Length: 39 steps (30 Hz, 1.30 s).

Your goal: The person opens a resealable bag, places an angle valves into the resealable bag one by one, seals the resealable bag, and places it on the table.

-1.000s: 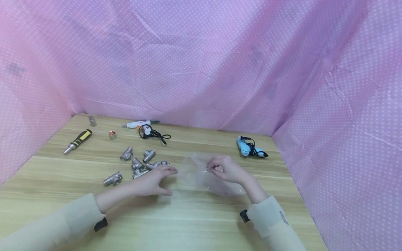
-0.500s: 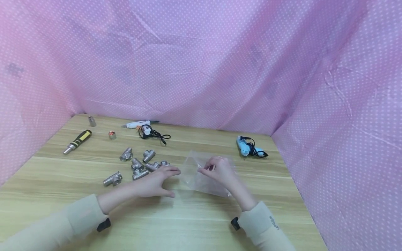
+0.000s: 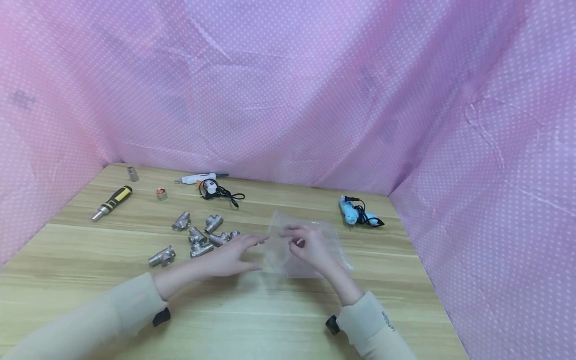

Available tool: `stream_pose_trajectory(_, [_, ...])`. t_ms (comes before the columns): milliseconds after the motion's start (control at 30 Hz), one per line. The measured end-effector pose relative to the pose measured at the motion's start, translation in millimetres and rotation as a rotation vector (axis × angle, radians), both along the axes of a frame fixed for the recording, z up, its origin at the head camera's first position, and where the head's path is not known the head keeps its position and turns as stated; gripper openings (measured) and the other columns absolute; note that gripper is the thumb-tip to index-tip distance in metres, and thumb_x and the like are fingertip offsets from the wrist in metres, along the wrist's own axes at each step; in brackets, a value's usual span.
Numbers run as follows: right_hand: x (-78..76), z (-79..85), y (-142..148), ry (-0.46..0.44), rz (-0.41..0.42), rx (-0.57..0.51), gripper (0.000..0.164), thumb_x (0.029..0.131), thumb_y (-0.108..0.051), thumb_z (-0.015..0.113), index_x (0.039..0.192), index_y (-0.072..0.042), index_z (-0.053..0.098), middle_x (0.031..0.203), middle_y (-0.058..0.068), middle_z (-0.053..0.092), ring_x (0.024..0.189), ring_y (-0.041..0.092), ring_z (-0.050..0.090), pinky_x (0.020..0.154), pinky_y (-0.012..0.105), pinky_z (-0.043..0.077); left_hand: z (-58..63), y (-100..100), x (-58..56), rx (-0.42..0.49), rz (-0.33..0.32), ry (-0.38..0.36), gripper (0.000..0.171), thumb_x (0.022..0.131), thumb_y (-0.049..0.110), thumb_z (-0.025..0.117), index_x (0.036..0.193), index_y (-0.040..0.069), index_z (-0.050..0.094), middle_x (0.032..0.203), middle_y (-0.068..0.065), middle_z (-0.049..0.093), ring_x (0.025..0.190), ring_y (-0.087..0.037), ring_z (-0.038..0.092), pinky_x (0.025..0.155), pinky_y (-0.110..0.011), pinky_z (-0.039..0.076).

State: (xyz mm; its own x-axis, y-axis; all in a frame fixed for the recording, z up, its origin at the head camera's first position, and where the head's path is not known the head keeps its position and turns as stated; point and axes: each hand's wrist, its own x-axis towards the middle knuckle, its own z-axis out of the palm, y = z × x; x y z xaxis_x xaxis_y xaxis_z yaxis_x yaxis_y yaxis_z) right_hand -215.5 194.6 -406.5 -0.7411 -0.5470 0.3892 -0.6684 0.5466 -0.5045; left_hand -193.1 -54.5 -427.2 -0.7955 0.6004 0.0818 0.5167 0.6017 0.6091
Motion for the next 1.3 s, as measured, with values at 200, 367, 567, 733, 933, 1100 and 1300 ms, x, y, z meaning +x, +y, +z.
stream_pose_trajectory(200, [2.6, 3.7, -3, -0.072, 0.027, 0.045, 0.049, 0.079, 0.005, 0.059, 0.127, -0.009, 0.060, 0.133, 0.008, 0.057, 0.070, 0.003, 0.058, 0.059, 0.019, 0.054, -0.4, 14, -6.0, 0.151, 0.004, -0.061, 0.059, 0.093, 0.034, 0.058, 0.142, 0.006, 0.039, 0.123, -0.009, 0.061, 0.111, -0.022, 0.057, 0.096, -0.041, 0.048])
stream_pose_trajectory(367, [4.5, 2.6, -7, -0.137, 0.034, 0.044, 0.062, 0.077, 0.007, 0.060, 0.136, -0.006, 0.049, 0.141, 0.009, 0.048, 0.067, 0.003, 0.053, 0.059, 0.019, 0.053, -3.0, 21, -8.1, 0.221, 0.059, -0.085, 0.057, 0.086, 0.018, 0.067, 0.135, -0.002, 0.046, 0.107, -0.006, 0.067, 0.093, -0.014, 0.061, 0.084, -0.030, 0.053])
stream_pose_trajectory(567, [6.4, -1.0, -11, -0.132, 0.027, 0.055, 0.078, 0.071, 0.003, 0.071, 0.143, -0.004, 0.039, 0.146, 0.013, 0.039, 0.065, 0.007, 0.054, 0.056, 0.019, 0.051, -1.0, 24, -9.4, 0.304, 0.078, -0.170, 0.066, 0.076, 0.000, 0.071, 0.135, -0.006, 0.044, 0.102, -0.011, 0.065, 0.087, -0.014, 0.062, 0.076, -0.021, 0.054])
stream_pose_trajectory(733, [6.6, -2.0, -10, -0.148, 0.047, 0.060, 0.085, 0.068, 0.009, 0.065, 0.146, -0.004, 0.033, 0.151, 0.010, 0.032, 0.067, 0.004, 0.052, 0.059, 0.020, 0.051, 1.6, 23, -11.5, 0.346, 0.082, -0.205, 0.068, 0.072, -0.010, 0.066, 0.136, -0.009, 0.041, 0.105, -0.015, 0.064, 0.079, -0.010, 0.062, 0.066, -0.017, 0.054])
stream_pose_trajectory(933, [6.2, 1.5, -5, -0.174, 0.066, 0.067, 0.085, 0.067, 0.011, 0.062, 0.145, -0.001, 0.031, 0.155, 0.002, 0.025, 0.062, 0.002, 0.045, 0.053, 0.019, 0.047, 3.1, 15, -12.3, 0.291, 0.071, -0.120, 0.067, 0.070, -0.011, 0.063, 0.135, -0.007, 0.045, 0.126, -0.020, 0.054, 0.070, -0.007, 0.057, 0.059, -0.018, 0.052])
stream_pose_trajectory(1100, [4.4, 6.0, -1, -0.190, 0.073, 0.064, 0.078, 0.070, 0.008, 0.060, 0.143, 0.003, 0.034, 0.155, 0.003, 0.026, 0.056, 0.002, 0.042, 0.049, 0.020, 0.045, 6.0, 10, -13.6, 0.267, 0.035, -0.098, 0.069, 0.069, -0.009, 0.063, 0.135, -0.006, 0.044, 0.141, -0.021, 0.040, 0.068, -0.006, 0.054, 0.060, -0.018, 0.052])
stream_pose_trajectory(1300, [3.1, 11.8, 3, -0.172, 0.017, 0.049, 0.074, 0.071, 0.006, 0.060, 0.141, 0.000, 0.039, 0.153, 0.007, 0.029, 0.053, 0.001, 0.044, 0.047, 0.020, 0.045, 13.0, 6, -16.6, 0.283, 0.067, -0.147, 0.068, 0.070, -0.010, 0.064, 0.135, -0.006, 0.045, 0.142, -0.017, 0.041, 0.070, -0.007, 0.056, 0.062, -0.019, 0.052])
